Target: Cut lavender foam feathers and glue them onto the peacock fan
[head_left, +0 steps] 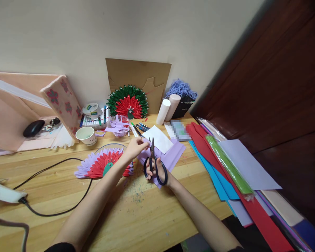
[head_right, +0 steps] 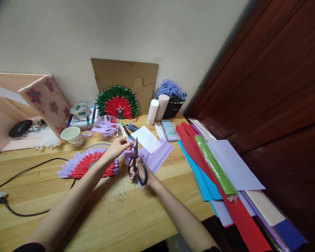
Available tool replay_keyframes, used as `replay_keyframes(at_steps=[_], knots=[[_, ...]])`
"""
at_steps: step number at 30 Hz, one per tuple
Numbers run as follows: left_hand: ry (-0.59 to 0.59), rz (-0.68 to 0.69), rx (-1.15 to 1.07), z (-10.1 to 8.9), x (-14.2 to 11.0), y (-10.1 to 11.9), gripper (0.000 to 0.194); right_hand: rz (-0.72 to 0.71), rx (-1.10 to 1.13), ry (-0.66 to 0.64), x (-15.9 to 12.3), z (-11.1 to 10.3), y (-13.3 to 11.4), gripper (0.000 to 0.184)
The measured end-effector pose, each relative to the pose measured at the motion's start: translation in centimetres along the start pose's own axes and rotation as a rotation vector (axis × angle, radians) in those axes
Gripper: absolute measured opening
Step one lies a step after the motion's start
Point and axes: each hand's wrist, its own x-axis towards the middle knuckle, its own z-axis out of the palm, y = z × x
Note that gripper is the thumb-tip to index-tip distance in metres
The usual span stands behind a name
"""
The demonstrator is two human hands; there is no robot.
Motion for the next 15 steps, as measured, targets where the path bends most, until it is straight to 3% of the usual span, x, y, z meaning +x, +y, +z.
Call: replay_keyframes(at_steps=[15], knots=[[0.009, -0.017, 0.013, -0.25, 0.0, 0.23, 0.01, -0.009, -0.074, 0.05, 0.25, -0.39, 0.65, 0.071]])
